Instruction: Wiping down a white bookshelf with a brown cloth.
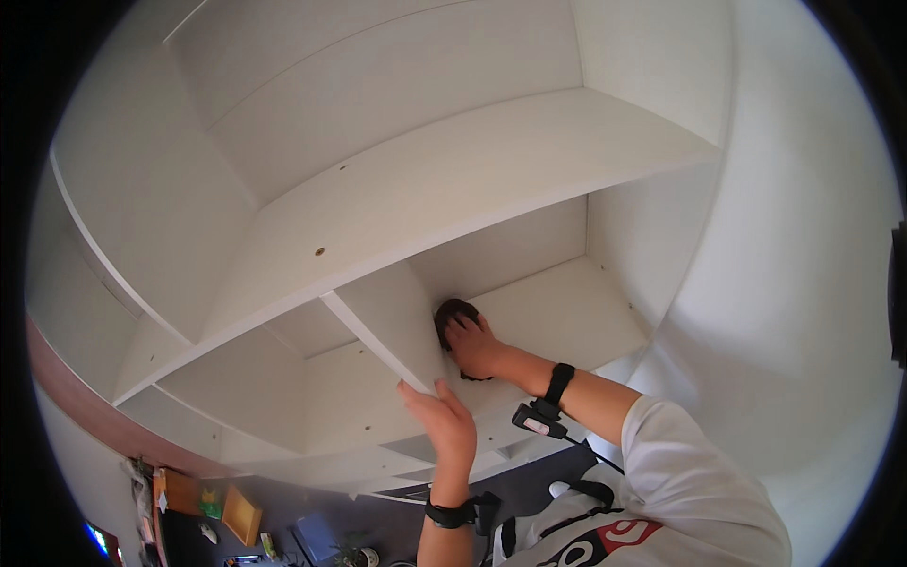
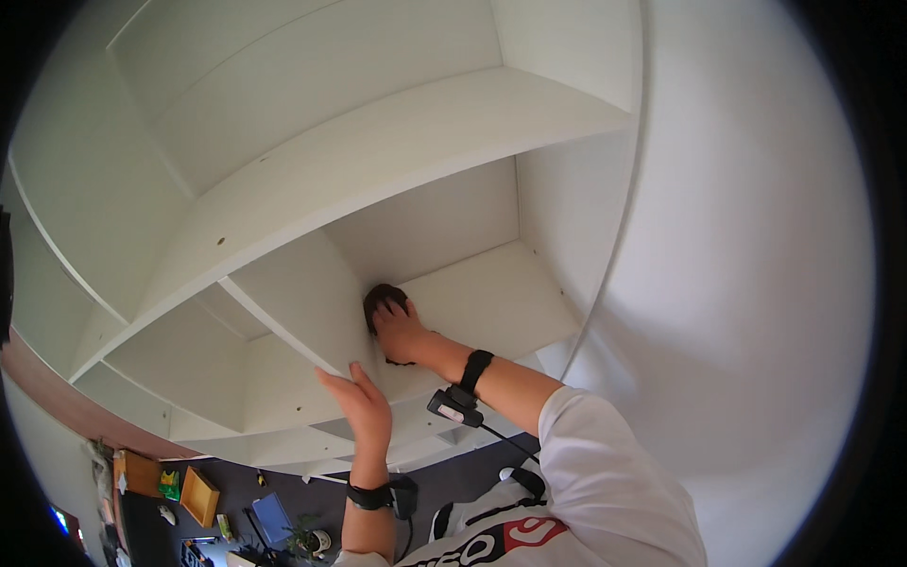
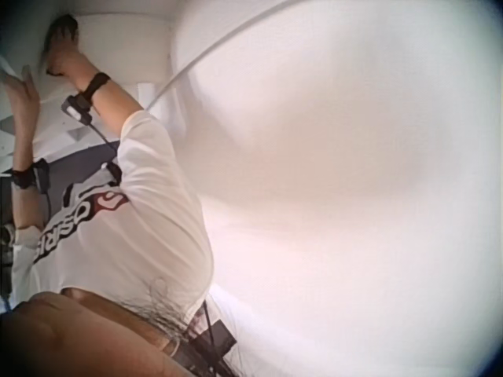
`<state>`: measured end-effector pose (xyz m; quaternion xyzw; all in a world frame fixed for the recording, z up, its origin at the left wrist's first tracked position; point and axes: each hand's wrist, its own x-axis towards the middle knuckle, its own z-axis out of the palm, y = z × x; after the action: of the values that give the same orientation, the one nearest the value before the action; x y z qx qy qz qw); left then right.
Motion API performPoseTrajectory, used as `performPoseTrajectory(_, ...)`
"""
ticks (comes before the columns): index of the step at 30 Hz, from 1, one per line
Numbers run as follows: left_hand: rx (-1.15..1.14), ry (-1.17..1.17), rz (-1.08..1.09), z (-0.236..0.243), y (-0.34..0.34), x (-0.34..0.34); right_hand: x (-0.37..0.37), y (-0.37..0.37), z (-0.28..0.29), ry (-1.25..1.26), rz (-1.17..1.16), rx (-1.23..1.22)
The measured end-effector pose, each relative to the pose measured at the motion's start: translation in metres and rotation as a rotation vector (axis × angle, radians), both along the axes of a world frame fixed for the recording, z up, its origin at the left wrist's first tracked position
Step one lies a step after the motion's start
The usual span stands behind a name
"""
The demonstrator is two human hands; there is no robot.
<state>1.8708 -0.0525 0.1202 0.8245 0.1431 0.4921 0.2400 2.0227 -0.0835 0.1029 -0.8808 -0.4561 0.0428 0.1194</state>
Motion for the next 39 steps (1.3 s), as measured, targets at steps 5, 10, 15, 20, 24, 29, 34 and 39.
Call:
performPoseTrajectory(5, -0.096, 0.086, 0.005, 0.001, 0.004, -0.004, -0.041, -0.025, 0.006, -0.018, 0.068, 0.057)
performPoseTrajectory(10, -0.174, 0.098, -0.011, 0.003, 0.011, -0.004, -0.083, -0.049, 0.011, -0.052, 0.084, 0.042)
performPoseTrajectory(15, -0.191, 0.083, -0.048, 0.012, 0.008, -0.007, -0.089, -0.06, 0.003, -0.039, 0.015, 0.151)
performPoseTrajectory(20, -0.063, 0.066, 0.047, 0.0, 0.017, -0.003, -0.06, -0.108, -0.014, -0.144, -0.103, 0.192)
performPoseTrajectory(24, -0.143, 0.057, -0.012, 0.014, 0.004, -0.003, -0.028, -0.179, -0.009, -0.225, -0.288, 0.215)
performPoseTrajectory(29, -0.125, 0.015, -0.051, 0.012, 0.007, -0.002, -0.013, -0.225, -0.007, -0.241, -0.413, 0.255)
performPoseTrajectory(34, -0.126, 0.046, -0.017, 0.013, 0.0, -0.001, -0.014, -0.229, -0.009, -0.313, -0.433, 0.301)
performPoseTrajectory(39, -0.172, 0.04, -0.043, 0.015, -0.003, -0.001, -0.039, -0.2, -0.012, -0.303, -0.384, 0.341)
